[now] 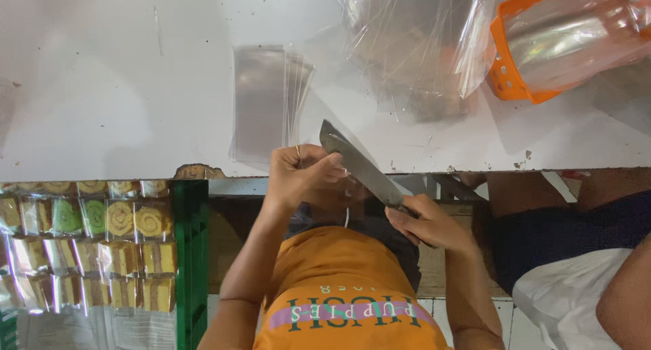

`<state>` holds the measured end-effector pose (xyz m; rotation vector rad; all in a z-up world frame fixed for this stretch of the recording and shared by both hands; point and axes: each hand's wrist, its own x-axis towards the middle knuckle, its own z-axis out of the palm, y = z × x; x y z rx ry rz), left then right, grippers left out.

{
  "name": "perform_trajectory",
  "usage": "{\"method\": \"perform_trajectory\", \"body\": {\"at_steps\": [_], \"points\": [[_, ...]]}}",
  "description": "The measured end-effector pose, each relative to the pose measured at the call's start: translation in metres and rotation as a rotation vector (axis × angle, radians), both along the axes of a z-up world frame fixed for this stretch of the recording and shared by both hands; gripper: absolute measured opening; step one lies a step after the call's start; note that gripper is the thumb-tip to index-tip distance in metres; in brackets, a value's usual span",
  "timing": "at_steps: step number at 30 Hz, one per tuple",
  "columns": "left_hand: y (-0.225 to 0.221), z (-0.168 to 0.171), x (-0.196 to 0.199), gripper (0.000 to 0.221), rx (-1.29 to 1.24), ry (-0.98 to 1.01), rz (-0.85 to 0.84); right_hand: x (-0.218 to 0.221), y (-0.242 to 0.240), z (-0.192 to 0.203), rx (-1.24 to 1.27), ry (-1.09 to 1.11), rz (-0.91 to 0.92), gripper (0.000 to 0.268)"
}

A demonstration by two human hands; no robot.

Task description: The person prepares plastic packaging by separating and opening individual plastic sleeves by hand and using a large knife.

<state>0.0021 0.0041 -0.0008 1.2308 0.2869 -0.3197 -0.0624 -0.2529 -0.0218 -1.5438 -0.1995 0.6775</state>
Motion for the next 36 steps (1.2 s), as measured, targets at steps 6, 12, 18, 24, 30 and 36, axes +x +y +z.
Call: {"method": "perform_trajectory", "body": {"at_steps": [6,12,18,24,30,36], "points": [[0.001,0.010,-0.003,0.016,0.087,-0.120,-0.204,0.006,0.000,-0.004,0.052,0.032,0.102,0.038],[-0.006,0.000,-0.011,0.013,0.024,-0.149,-0.277,0.018,-0.008,-0.004,0.069,-0.008,0.142,0.041],[0.030,0.004,-0.001,0.012,0.054,-0.187,-0.267,0.016,-0.046,-0.024,0.008,0.166,0.047,0.033],[0.051,0.021,0.020,0.013,0.105,-0.147,-0.265,0.009,-0.089,-0.037,0.020,0.157,-0.220,0.032],[-0.038,0.035,0.111,0.031,0.157,-0.445,-0.119,0.019,-0.070,-0.034,0.178,-0.068,-0.629,0.038],[-0.137,-0.005,0.219,0.023,0.637,-0.448,-0.148,0.018,-0.050,-0.037,-0.024,-0.012,-0.933,0.037]]}}
